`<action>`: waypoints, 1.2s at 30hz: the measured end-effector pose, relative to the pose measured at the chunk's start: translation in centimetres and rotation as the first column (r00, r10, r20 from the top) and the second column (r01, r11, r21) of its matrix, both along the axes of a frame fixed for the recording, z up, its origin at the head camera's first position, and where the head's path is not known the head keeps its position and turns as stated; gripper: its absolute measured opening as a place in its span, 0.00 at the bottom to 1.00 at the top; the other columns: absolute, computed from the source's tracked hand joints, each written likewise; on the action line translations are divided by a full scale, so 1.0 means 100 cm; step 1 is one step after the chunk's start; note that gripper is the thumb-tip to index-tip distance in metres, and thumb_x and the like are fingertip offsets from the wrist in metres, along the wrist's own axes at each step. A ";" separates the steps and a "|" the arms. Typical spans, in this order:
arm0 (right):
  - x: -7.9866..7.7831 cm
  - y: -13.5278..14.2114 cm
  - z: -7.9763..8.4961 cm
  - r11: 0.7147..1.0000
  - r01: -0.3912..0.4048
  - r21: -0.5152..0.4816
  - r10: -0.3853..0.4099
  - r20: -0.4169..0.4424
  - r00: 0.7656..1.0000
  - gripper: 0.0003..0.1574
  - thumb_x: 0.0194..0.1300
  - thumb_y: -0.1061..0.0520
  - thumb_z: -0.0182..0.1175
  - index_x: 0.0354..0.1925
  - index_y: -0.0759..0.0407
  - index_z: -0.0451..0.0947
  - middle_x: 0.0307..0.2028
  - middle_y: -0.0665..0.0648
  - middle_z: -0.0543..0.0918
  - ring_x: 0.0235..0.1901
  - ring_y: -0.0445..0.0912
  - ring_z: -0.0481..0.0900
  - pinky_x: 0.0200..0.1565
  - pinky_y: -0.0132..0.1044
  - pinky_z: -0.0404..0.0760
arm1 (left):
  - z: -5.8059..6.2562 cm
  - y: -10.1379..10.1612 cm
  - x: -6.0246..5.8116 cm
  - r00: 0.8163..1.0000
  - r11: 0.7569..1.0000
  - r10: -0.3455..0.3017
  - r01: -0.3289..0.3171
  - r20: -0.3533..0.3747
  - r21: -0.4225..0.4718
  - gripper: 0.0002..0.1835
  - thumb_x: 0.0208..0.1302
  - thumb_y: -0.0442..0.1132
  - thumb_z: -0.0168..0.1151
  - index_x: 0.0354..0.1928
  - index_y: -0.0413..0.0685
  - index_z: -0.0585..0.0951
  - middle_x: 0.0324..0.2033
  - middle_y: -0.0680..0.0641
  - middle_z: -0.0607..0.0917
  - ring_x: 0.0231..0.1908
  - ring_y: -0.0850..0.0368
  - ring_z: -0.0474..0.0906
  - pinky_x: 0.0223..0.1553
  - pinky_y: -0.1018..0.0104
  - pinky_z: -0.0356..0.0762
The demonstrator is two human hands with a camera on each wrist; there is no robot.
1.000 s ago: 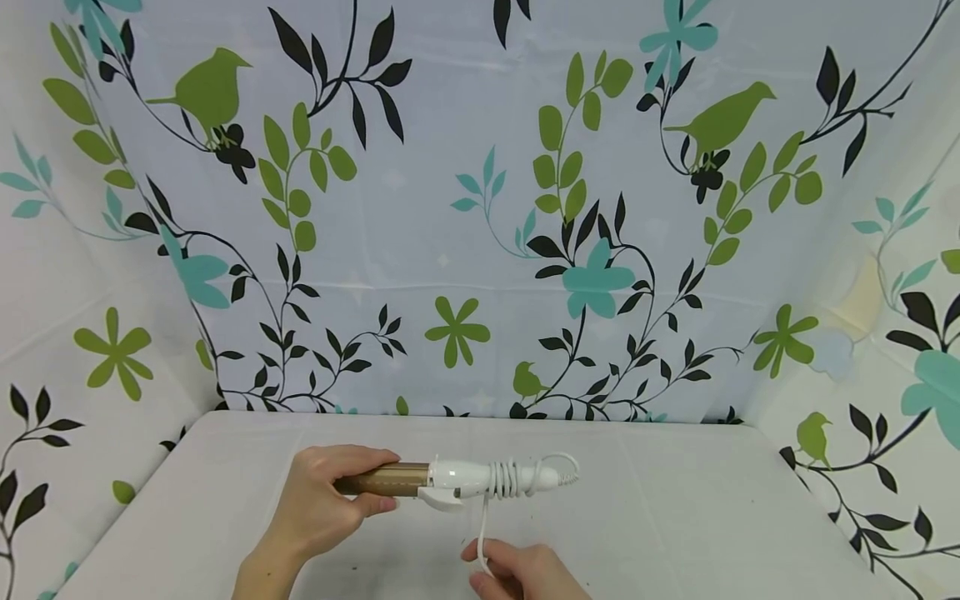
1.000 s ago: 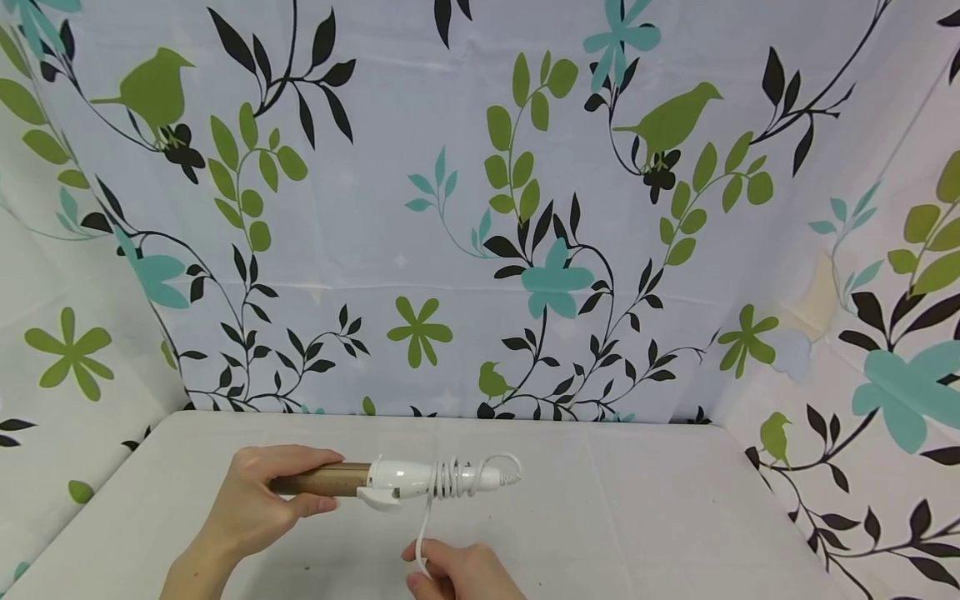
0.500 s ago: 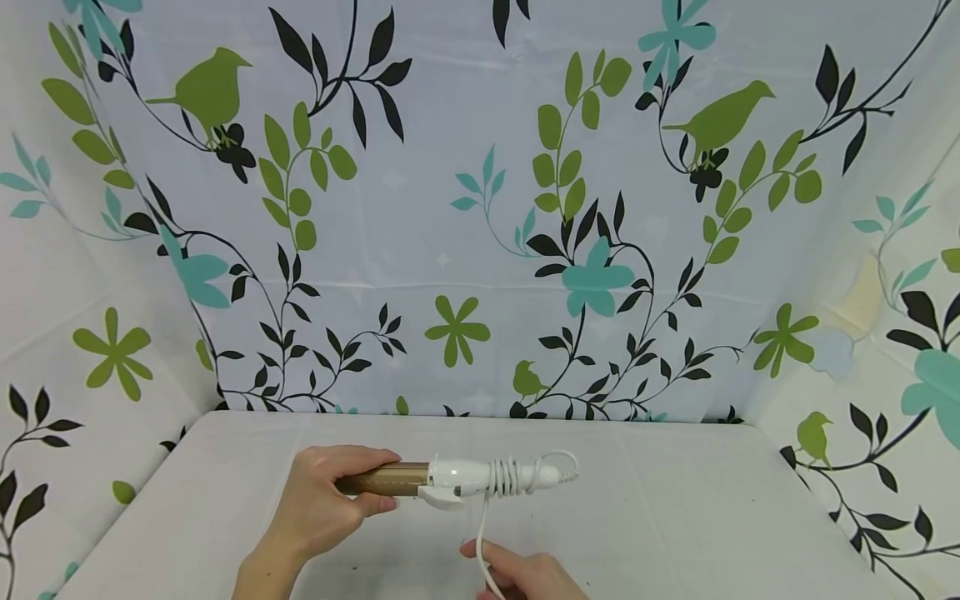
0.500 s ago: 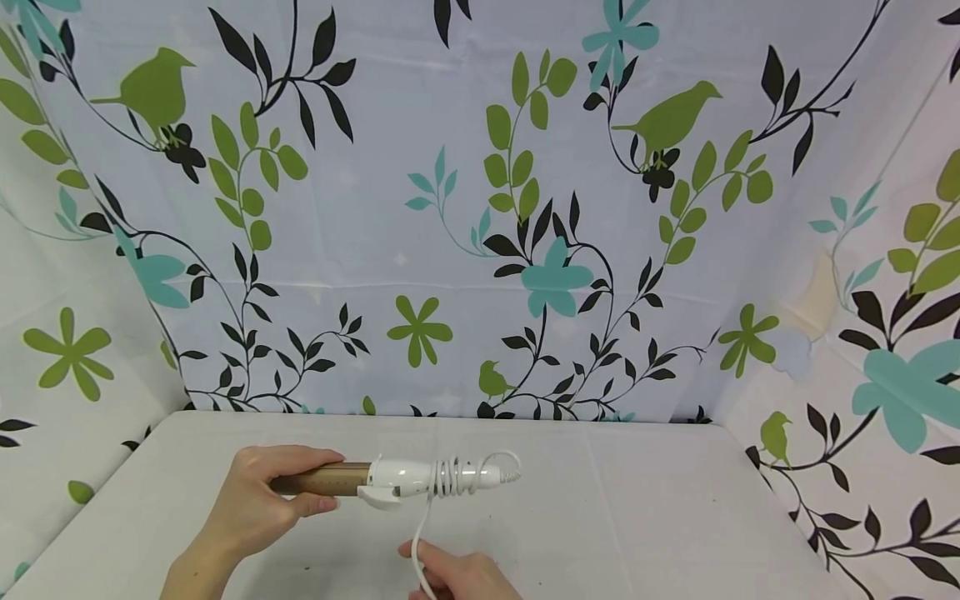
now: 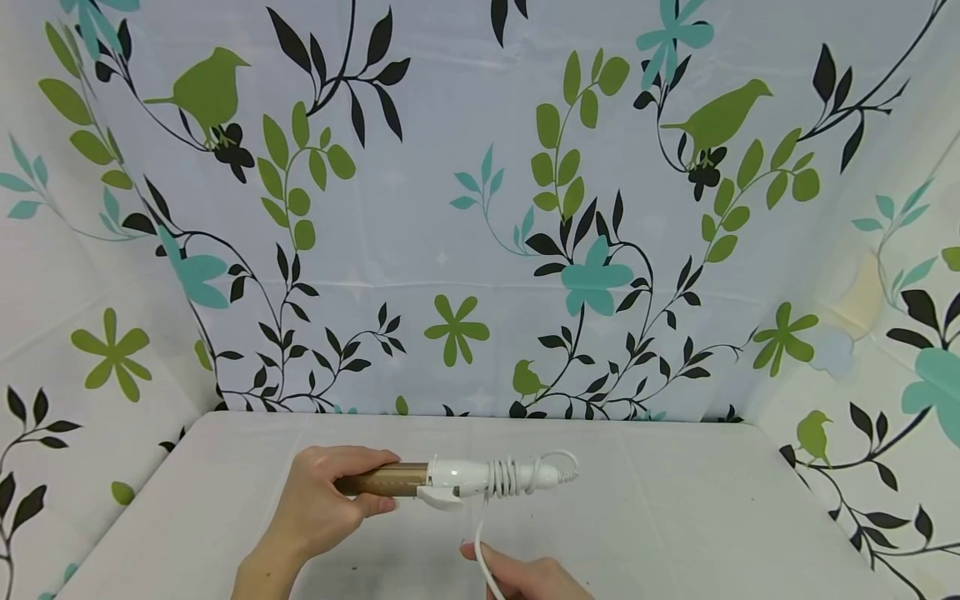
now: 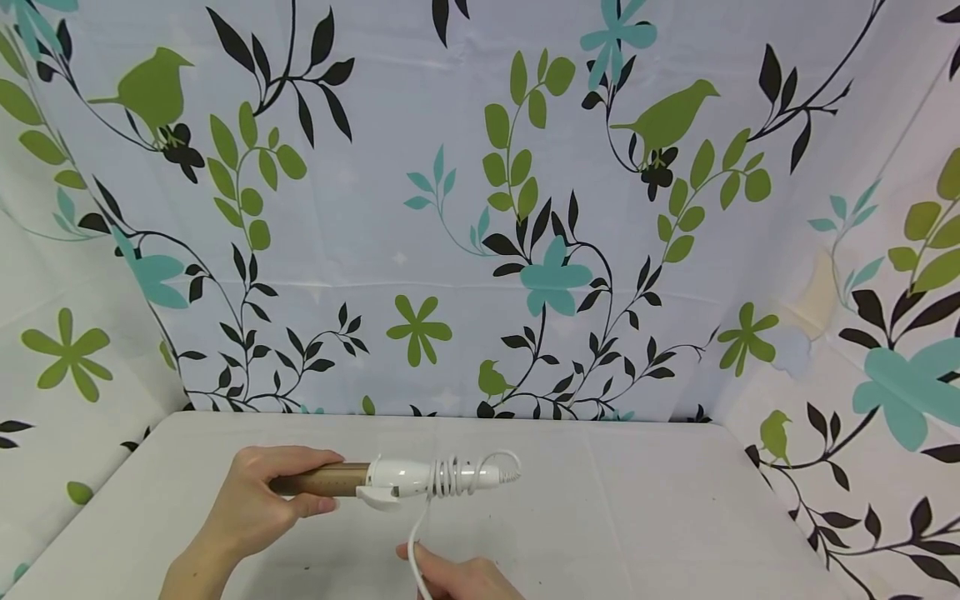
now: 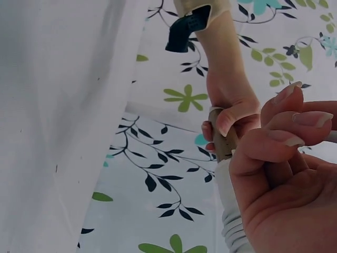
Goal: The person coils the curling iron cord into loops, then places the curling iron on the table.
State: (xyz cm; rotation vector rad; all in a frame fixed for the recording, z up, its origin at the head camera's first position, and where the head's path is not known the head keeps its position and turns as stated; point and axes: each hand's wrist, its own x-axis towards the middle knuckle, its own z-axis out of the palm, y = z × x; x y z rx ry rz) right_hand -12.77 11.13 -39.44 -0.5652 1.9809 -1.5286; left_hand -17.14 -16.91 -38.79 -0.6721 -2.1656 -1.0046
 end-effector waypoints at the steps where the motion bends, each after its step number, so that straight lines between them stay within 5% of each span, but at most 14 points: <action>1: 0.001 -0.001 0.002 0.998 0.057 0.002 -0.057 0.101 0.993 0.36 0.69 0.36 0.58 0.62 0.61 0.77 0.21 0.45 0.73 0.20 0.33 0.67 0.28 0.24 0.70 | 0.000 0.000 0.000 1.000 1.000 -0.001 0.001 0.001 0.002 0.29 0.19 0.25 0.83 0.34 0.49 0.90 0.29 0.54 0.90 0.29 0.67 0.85 0.33 0.80 0.78; 2: 0.002 -0.002 0.003 0.996 0.092 -0.011 -0.089 0.161 0.983 0.37 0.69 0.34 0.56 0.61 0.60 0.78 0.21 0.45 0.73 0.20 0.34 0.66 0.27 0.24 0.69 | 0.000 0.000 0.000 1.000 1.000 -0.002 0.002 0.000 0.001 0.29 0.19 0.25 0.83 0.34 0.49 0.90 0.29 0.54 0.90 0.29 0.67 0.85 0.33 0.80 0.78; 4: 0.003 0.000 0.004 0.997 0.066 -0.031 -0.061 0.125 0.990 0.36 0.71 0.35 0.54 0.60 0.62 0.79 0.20 0.47 0.71 0.20 0.33 0.65 0.26 0.23 0.69 | 0.000 -0.001 -0.001 1.000 1.000 -0.004 0.004 -0.001 0.000 0.28 0.19 0.25 0.83 0.34 0.49 0.90 0.29 0.54 0.90 0.29 0.67 0.85 0.32 0.80 0.78; 5: 0.002 0.002 0.004 0.999 0.008 -0.042 -0.007 0.025 1.000 0.33 0.72 0.40 0.55 0.60 0.64 0.78 0.19 0.48 0.71 0.20 0.32 0.66 0.26 0.23 0.70 | 0.000 -0.001 -0.001 1.000 1.000 -0.004 0.004 -0.001 0.000 0.29 0.19 0.25 0.83 0.34 0.48 0.90 0.29 0.54 0.90 0.29 0.67 0.85 0.32 0.80 0.78; 7: 0.001 0.006 0.003 0.994 -0.090 -0.063 0.077 -0.185 0.980 0.25 0.75 0.49 0.54 0.59 0.66 0.77 0.19 0.54 0.73 0.21 0.28 0.67 0.28 0.23 0.73 | 0.000 -0.001 -0.001 1.000 1.000 -0.001 0.001 0.000 -0.005 0.29 0.19 0.25 0.83 0.34 0.49 0.90 0.29 0.55 0.90 0.29 0.67 0.85 0.32 0.80 0.78; 9: 0.000 0.010 0.001 0.987 -0.154 -0.054 0.122 -0.386 0.915 0.20 0.74 0.56 0.55 0.57 0.66 0.77 0.20 0.57 0.75 0.23 0.24 0.67 0.30 0.22 0.75 | 0.000 -0.002 -0.001 1.000 1.000 0.006 -0.006 0.001 -0.013 0.29 0.19 0.25 0.83 0.34 0.50 0.90 0.29 0.55 0.90 0.29 0.68 0.85 0.32 0.80 0.78; 12: 0.000 0.013 0.001 0.987 -0.151 -0.060 0.106 -0.468 0.877 0.16 0.74 0.57 0.56 0.54 0.63 0.79 0.21 0.58 0.76 0.24 0.22 0.67 0.30 0.23 0.76 | 0.000 -0.002 -0.002 1.000 1.000 0.012 -0.012 0.010 -0.024 0.28 0.19 0.26 0.83 0.34 0.51 0.90 0.29 0.56 0.90 0.29 0.68 0.84 0.32 0.80 0.77; 17: 0.005 0.015 0.004 0.994 -0.072 -0.084 0.026 -0.451 0.892 0.14 0.73 0.56 0.57 0.49 0.61 0.83 0.18 0.55 0.75 0.24 0.24 0.69 0.27 0.24 0.76 | 0.000 -0.001 -0.003 1.000 1.000 -0.003 0.004 0.025 -0.022 0.28 0.20 0.26 0.83 0.34 0.51 0.90 0.29 0.57 0.90 0.28 0.69 0.83 0.30 0.80 0.77; 21: 0.007 0.016 0.007 0.996 -0.017 -0.084 -0.032 -0.544 0.838 0.12 0.71 0.55 0.60 0.47 0.59 0.85 0.18 0.52 0.76 0.26 0.25 0.71 0.27 0.25 0.76 | 0.000 -0.001 -0.004 0.999 1.000 -0.016 0.016 0.031 -0.012 0.28 0.21 0.27 0.83 0.35 0.52 0.90 0.29 0.56 0.90 0.29 0.69 0.84 0.31 0.80 0.77; 24: 0.008 0.017 0.007 0.993 0.005 -0.117 -0.083 -0.669 0.738 0.11 0.69 0.59 0.62 0.46 0.60 0.86 0.21 0.51 0.82 0.26 0.24 0.72 0.27 0.23 0.77 | 0.000 -0.001 -0.003 0.999 1.000 -0.026 0.026 0.043 -0.003 0.28 0.22 0.26 0.84 0.36 0.51 0.90 0.30 0.55 0.90 0.30 0.68 0.84 0.32 0.80 0.77; 28: 0.010 0.015 0.010 0.983 0.056 -0.173 -0.164 -0.713 0.682 0.10 0.69 0.63 0.60 0.46 0.63 0.85 0.23 0.49 0.83 0.25 0.25 0.74 0.27 0.24 0.79 | 0.001 -0.002 -0.003 0.998 0.999 -0.051 0.050 0.042 0.010 0.27 0.23 0.26 0.83 0.36 0.50 0.90 0.30 0.54 0.90 0.29 0.68 0.84 0.31 0.79 0.78; 33: 0.005 0.016 0.023 0.991 0.073 -0.115 -0.131 -0.659 0.741 0.11 0.74 0.62 0.55 0.49 0.59 0.82 0.21 0.45 0.71 0.23 0.26 0.70 0.24 0.26 0.76 | 0.001 -0.003 -0.004 0.997 0.997 -0.073 0.073 0.039 0.006 0.27 0.23 0.25 0.83 0.35 0.49 0.90 0.29 0.53 0.90 0.28 0.69 0.84 0.29 0.79 0.77; 35: 0.001 0.017 0.029 0.995 0.056 -0.085 -0.098 -0.671 0.735 0.12 0.74 0.62 0.54 0.51 0.58 0.81 0.21 0.44 0.69 0.22 0.25 0.66 0.22 0.24 0.73 | 0.001 -0.003 -0.003 0.997 0.998 -0.065 0.065 0.037 -0.004 0.27 0.23 0.25 0.83 0.35 0.49 0.90 0.29 0.54 0.90 0.29 0.69 0.84 0.29 0.79 0.77; 36: -0.002 0.018 0.031 0.996 0.043 -0.076 -0.084 -0.702 0.707 0.13 0.74 0.63 0.54 0.52 0.57 0.81 0.21 0.43 0.69 0.22 0.25 0.65 0.22 0.23 0.72 | 0.001 -0.003 -0.003 0.998 0.998 -0.060 0.060 0.035 -0.008 0.27 0.23 0.25 0.83 0.35 0.49 0.90 0.29 0.54 0.90 0.29 0.69 0.84 0.29 0.79 0.77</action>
